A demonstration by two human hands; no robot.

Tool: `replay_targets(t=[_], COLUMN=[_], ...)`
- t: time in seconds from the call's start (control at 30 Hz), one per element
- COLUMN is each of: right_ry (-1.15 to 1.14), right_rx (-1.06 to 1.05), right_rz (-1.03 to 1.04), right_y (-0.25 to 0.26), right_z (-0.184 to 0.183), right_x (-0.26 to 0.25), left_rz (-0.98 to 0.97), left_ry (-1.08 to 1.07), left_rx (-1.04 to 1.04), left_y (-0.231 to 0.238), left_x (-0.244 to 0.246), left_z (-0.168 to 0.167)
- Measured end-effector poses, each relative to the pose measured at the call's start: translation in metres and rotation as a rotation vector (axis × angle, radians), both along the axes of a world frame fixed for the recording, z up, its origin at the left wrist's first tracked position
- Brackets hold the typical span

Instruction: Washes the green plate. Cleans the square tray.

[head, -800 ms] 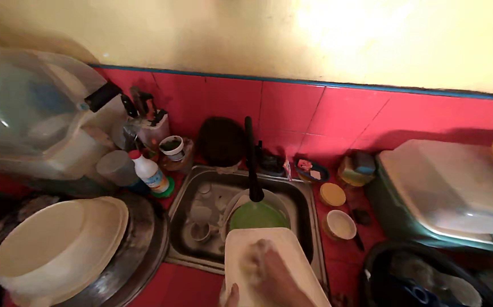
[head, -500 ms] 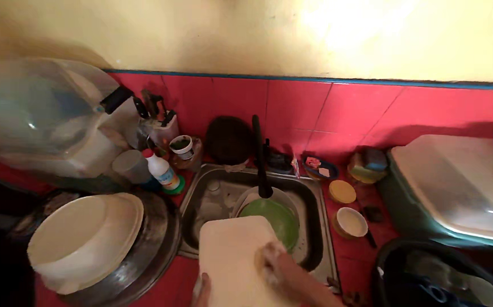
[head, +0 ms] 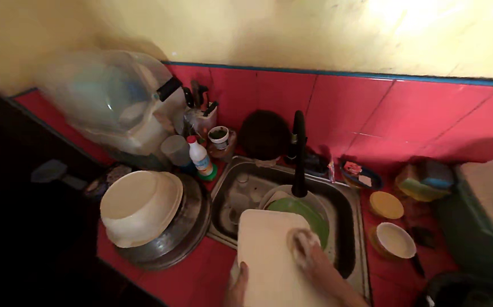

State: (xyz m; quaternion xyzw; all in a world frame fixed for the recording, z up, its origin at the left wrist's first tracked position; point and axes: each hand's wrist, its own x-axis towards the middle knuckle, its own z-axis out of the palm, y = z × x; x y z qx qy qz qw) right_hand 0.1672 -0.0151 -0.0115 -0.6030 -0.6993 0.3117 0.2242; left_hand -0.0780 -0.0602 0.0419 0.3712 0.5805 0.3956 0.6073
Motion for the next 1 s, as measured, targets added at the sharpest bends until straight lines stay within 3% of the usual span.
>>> replay_targets(t=[0.13,0.23,0.3,0.43,0.53,0.67,0.8,0.9,1.0], right_ry=[0.079,0.157,0.057,-0.108,-0.111,-0.082,-0.149,-0.259,-0.198], right_rx=[0.020,-0.021,-0.047,0.210,0.250,0.146,0.377,0.240,0.204], right_rz=[0.056,0.300,0.391,0.274,0.183,0.199,0.246,0.216,0.179], right_y=[0.018,-0.022,-0.045,-0.049,-0.047,-0.066,-0.051,-0.031,-0.040], right_z=[0.016,0.041,0.051,0.024,0.024,0.041,0.000,-0.023,-0.005], right_x=[-0.027,-0.065,-0.069,-0.041,-0.053,-0.095,-0.058,-0.011,-0.028], left_rz=[-0.080,0.032,0.160,0.393,0.465,0.485,0.463,0.424,0.453], left_ry=[-0.069,-0.074,-0.042,0.016,0.025,0.007,0.019,0.034,0.038], left_rx=[-0.009,0.044,0.085,0.121,0.092,-0.038,-0.009,0.013,-0.021], left_y=[-0.003,0.011,0.023,0.032,0.027,0.025,0.029,0.027,0.023], left_x=[0.021,0.021,0.009,-0.011,0.008,0.031,0.014,-0.001,0.009], left_z=[0.003,-0.005,-0.009,-0.015,-0.018,-0.021,-0.017,-0.017,-0.022])
